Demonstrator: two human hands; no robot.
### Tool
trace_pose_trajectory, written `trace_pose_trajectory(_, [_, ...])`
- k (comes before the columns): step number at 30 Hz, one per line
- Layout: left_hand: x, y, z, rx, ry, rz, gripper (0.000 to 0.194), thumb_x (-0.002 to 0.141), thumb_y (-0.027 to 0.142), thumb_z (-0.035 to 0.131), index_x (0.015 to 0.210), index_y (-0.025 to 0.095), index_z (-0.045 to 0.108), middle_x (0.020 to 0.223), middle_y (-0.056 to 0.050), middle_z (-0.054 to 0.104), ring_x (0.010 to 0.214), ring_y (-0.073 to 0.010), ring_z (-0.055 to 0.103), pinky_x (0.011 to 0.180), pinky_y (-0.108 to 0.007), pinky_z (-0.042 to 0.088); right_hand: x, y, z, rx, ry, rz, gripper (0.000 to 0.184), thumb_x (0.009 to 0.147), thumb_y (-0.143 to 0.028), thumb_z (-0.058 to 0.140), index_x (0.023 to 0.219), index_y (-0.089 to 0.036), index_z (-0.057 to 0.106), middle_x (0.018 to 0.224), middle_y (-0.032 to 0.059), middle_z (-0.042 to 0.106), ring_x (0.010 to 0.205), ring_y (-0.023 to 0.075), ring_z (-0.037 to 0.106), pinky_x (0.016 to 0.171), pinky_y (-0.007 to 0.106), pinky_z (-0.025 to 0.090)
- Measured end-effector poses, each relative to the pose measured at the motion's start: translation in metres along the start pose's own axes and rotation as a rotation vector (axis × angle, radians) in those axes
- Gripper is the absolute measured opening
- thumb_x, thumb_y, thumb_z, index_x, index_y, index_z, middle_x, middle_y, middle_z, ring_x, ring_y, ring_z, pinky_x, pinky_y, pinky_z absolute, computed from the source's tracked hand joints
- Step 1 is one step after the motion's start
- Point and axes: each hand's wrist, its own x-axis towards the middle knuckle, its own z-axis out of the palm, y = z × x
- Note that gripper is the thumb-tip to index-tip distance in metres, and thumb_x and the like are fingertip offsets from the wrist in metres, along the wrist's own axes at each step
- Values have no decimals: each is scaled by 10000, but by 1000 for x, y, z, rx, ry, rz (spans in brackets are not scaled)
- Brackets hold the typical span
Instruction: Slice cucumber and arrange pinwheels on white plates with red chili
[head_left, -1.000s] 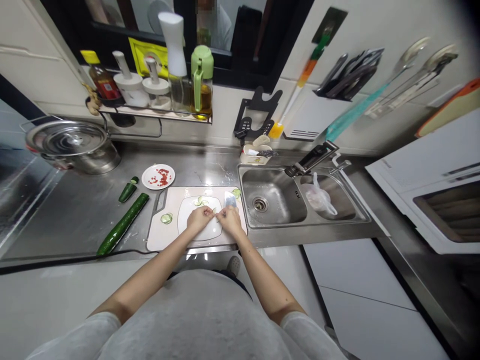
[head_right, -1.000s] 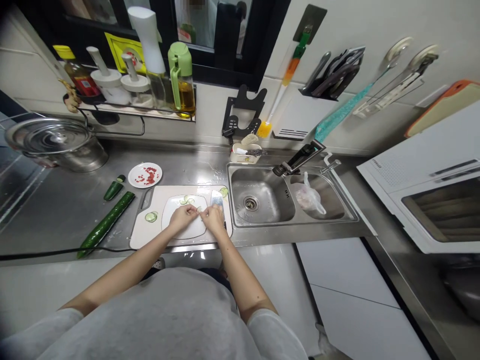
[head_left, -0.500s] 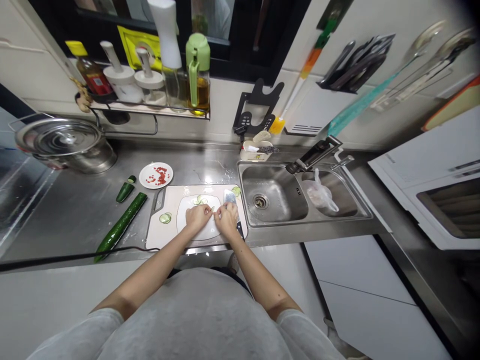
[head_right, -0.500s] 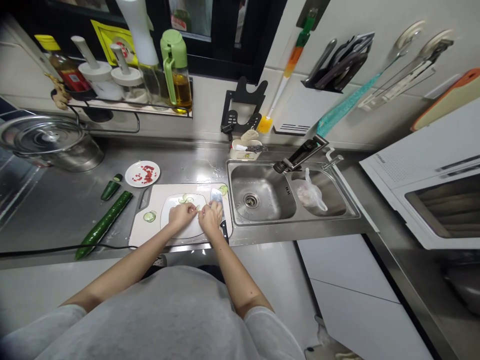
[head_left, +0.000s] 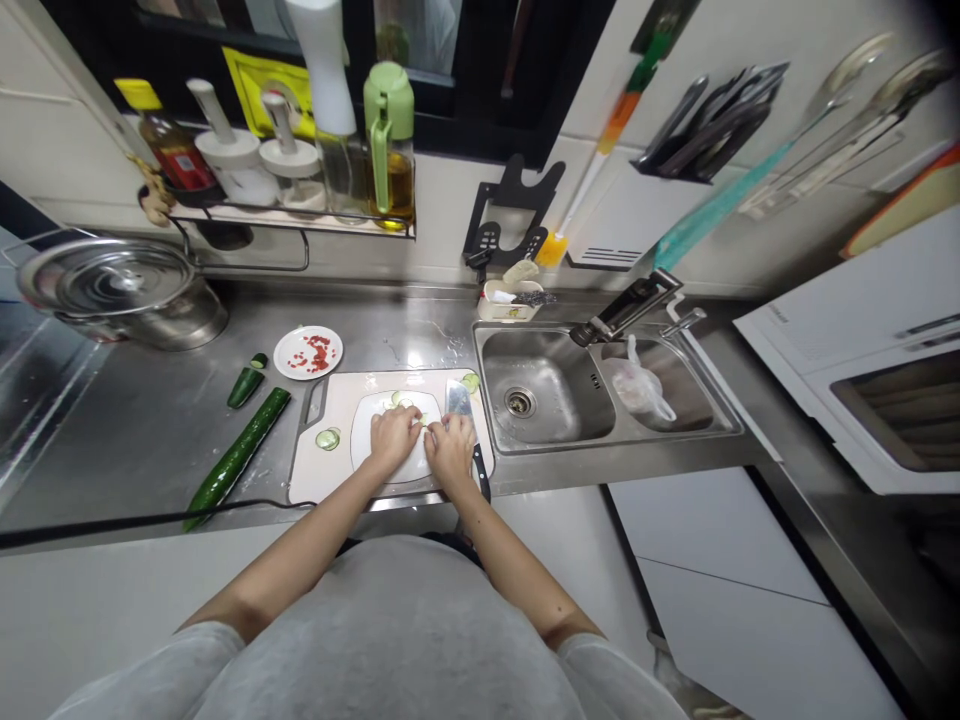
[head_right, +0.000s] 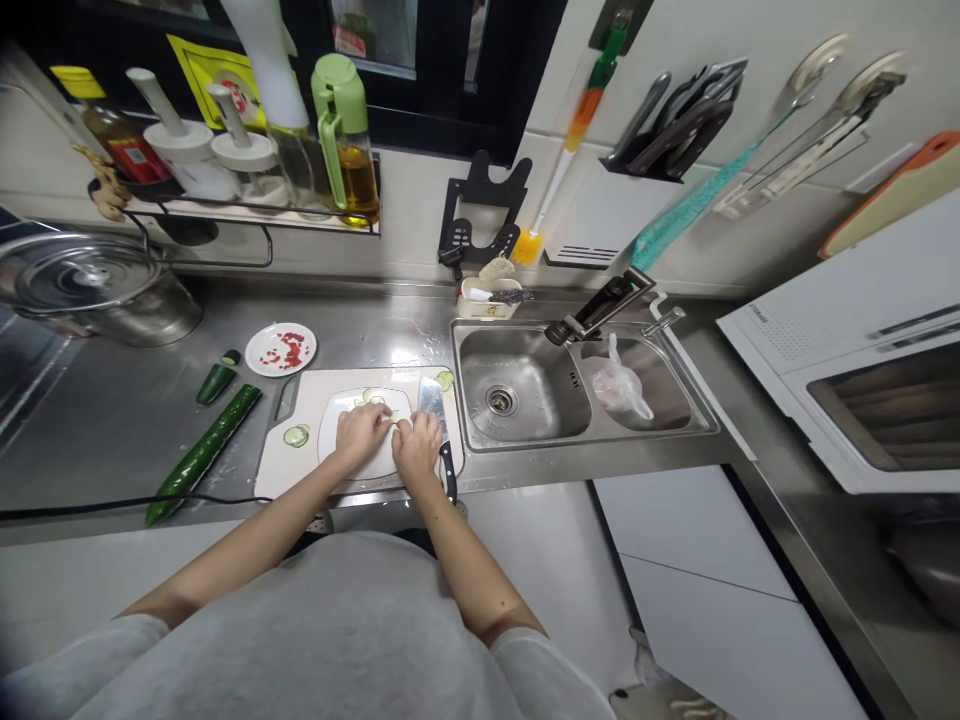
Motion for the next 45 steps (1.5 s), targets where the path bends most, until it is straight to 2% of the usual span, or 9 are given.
trace_pose_trajectory(13, [3, 0, 6, -6, -18, 23, 217, 877, 347, 515, 944, 242, 692, 933, -73, 686, 965, -265, 584, 859, -387, 307, 1, 4, 2, 0, -61, 75, 159, 858, -285, 597, 986, -216, 664, 1114, 118, 536, 1117, 300, 369, 915, 414, 294])
trace_pose_trajectory(17, [3, 0, 8, -16, -21, 20, 221, 874, 354, 516, 940, 237, 692, 930, -76, 686, 966, -264, 585, 860, -385, 305, -2, 8, 2, 30, -13, 102, 199, 864, -286, 584, 1031, -204, 657, 1083, 118, 547, 1100, 295, 376, 904, 401, 304])
trace_pose_trajectory(20, [4, 0, 7, -18, -25, 21, 224, 879, 359, 512, 935, 238, 692, 920, -73, 685, 964, -265, 584, 858, -386, 304, -7, 10, 2, 38, 19, 87, 186, 890, -281, 546, 1004, -212, 676, 1037, 103, 554, 1047, 276, 393, 882, 384, 308])
trace_pose_trajectory(25, [4, 0, 4, -13, -39, 25, 230, 884, 363, 508, 942, 238, 691, 934, -78, 685, 965, -266, 581, 848, -384, 302, -14, 9, 4, 2, -39, 12, 206, 895, -263, 543, 1015, -251, 710, 996, 86, 537, 977, 249, 390, 860, 373, 297])
trace_pose_trajectory(34, [4, -1, 5, -1, -16, 47, 237, 889, 375, 500, 939, 243, 691, 911, -70, 680, 948, -267, 582, 838, -387, 295, -15, 11, 9, 12, -8, 13, 215, 892, -252, 556, 1018, -275, 729, 991, 85, 521, 974, 249, 383, 838, 373, 295])
trace_pose_trajectory(45, [2, 1, 4, -17, -15, 43, 222, 872, 357, 511, 921, 235, 689, 902, -70, 690, 941, -272, 588, 835, -391, 299, -17, 9, 5, 8, -10, 17, 195, 889, -244, 558, 974, -267, 733, 992, 81, 529, 983, 250, 397, 835, 366, 302])
